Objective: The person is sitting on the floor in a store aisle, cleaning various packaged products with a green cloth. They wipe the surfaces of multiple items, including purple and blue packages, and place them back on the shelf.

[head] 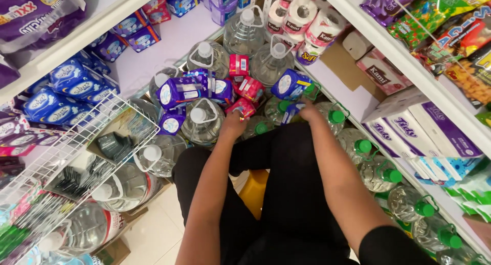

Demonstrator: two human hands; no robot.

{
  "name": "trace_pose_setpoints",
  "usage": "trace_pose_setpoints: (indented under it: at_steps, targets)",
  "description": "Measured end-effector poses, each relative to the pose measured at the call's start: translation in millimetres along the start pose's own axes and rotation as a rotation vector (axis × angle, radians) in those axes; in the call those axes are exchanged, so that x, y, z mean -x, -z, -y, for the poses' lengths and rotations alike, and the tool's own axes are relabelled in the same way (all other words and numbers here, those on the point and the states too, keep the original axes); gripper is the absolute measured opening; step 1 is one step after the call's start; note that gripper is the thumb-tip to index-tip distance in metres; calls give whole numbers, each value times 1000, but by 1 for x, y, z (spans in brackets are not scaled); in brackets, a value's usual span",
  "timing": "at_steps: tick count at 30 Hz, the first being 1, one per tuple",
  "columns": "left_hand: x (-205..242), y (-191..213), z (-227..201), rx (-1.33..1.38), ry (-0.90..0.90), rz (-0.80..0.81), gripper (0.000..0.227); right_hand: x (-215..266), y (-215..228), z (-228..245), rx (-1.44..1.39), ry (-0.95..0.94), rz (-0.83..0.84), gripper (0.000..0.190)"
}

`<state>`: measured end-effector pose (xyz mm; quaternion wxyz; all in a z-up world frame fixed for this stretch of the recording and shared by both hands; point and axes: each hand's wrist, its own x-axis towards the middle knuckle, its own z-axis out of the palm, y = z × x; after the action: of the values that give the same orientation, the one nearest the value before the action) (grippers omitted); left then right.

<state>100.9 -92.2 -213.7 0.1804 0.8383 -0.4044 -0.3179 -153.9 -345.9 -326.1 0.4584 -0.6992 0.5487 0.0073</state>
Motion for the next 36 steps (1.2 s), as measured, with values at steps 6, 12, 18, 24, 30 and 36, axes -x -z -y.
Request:
trace_pose_setpoints:
  at_steps: [6, 12, 18, 24, 30, 36]
  targets:
    - [8, 14, 13, -24, 4, 8, 38, -101, -29, -158, 135, 77, 65, 69]
    - [6, 24, -7, -18, -29, -13, 33, 15, 19, -38, 543, 33, -39, 28]
    - [3, 30, -23, 33, -61, -18, 38, 69, 42, 34, 549, 137, -132, 12]
    - [20, 40, -46, 449, 39, 148, 81, 167, 60, 137, 404, 710, -369, 3]
    - [56, 81, -61, 1339, 219, 280, 102, 286, 24, 222, 217, 1180, -260, 8]
    - [152, 129, -93, 2059, 279, 297, 61, 336, 22, 278, -911, 856, -238, 41]
